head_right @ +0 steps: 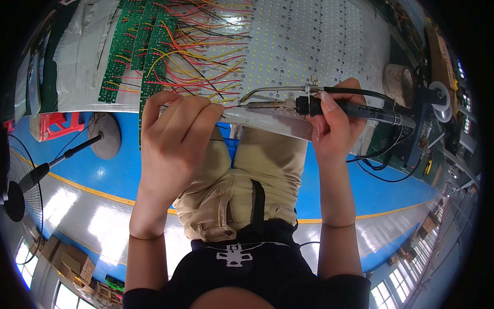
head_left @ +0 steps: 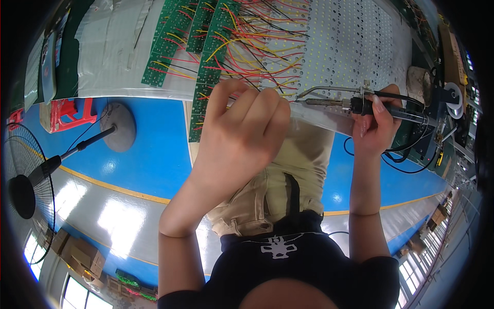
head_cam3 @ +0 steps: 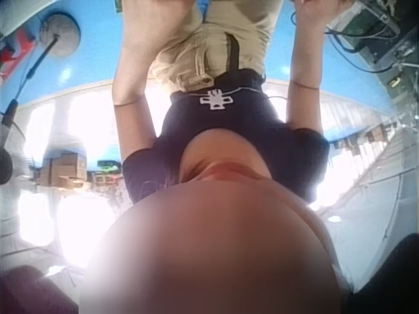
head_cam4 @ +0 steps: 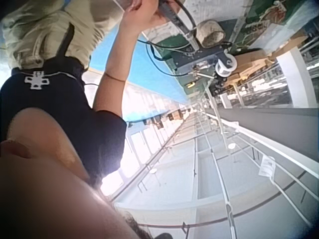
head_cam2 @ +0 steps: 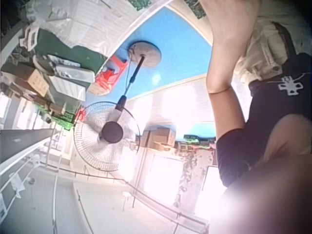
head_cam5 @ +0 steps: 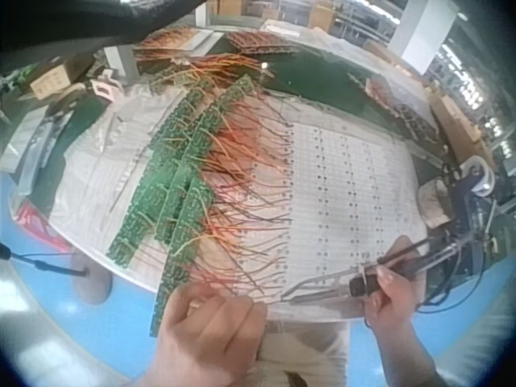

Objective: The person solders various colored wires onto a circuit board assembly using a soldering iron and solder wire.

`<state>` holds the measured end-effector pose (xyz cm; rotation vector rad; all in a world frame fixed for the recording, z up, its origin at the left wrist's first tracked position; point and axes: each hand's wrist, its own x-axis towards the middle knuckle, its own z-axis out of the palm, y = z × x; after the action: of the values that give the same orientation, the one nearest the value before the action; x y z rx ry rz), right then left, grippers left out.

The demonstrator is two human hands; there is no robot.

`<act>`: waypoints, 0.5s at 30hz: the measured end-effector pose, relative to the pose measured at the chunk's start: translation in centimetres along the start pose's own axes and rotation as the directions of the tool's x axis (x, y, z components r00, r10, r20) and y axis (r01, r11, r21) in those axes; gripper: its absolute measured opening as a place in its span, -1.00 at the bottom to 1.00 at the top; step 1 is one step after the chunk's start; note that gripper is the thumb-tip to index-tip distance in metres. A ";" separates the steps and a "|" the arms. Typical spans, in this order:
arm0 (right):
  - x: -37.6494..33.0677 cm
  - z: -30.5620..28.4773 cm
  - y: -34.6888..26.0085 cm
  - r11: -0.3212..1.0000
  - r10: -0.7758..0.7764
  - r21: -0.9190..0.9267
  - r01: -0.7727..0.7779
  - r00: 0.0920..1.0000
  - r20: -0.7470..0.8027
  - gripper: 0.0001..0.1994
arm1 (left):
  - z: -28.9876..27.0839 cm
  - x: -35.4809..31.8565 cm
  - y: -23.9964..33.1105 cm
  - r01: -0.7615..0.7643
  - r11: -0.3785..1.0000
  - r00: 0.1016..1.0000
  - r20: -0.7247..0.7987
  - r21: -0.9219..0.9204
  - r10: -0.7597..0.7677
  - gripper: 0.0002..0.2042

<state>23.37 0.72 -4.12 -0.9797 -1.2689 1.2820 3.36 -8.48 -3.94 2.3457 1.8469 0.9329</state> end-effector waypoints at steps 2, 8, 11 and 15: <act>0.0 -0.1 0.0 1.000 0.003 0.005 -0.003 1.000 0.009 -0.88 | 0.0 0.0 0.0 0.000 1.000 1.000 -0.004 0.000 0.000 -0.69; -0.1 -0.3 0.1 0.994 0.010 0.109 -0.014 0.999 0.042 -0.89 | -0.1 0.1 0.0 0.000 1.000 1.000 -0.002 0.006 0.000 -0.70; 0.0 -0.4 0.1 0.993 0.025 0.112 -0.028 0.999 0.027 -0.89 | 0.1 0.1 -0.1 0.000 1.000 1.000 0.001 0.013 0.000 -0.70; 0.0 -0.8 0.5 0.992 0.019 0.122 -0.024 0.999 0.041 -0.88 | 0.8 -0.1 -0.4 -0.062 0.998 0.994 -0.089 0.022 0.064 -0.73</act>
<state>24.06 0.86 -4.66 -0.8861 -1.1974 1.3851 3.34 -8.21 -4.77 2.4254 1.8297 1.0491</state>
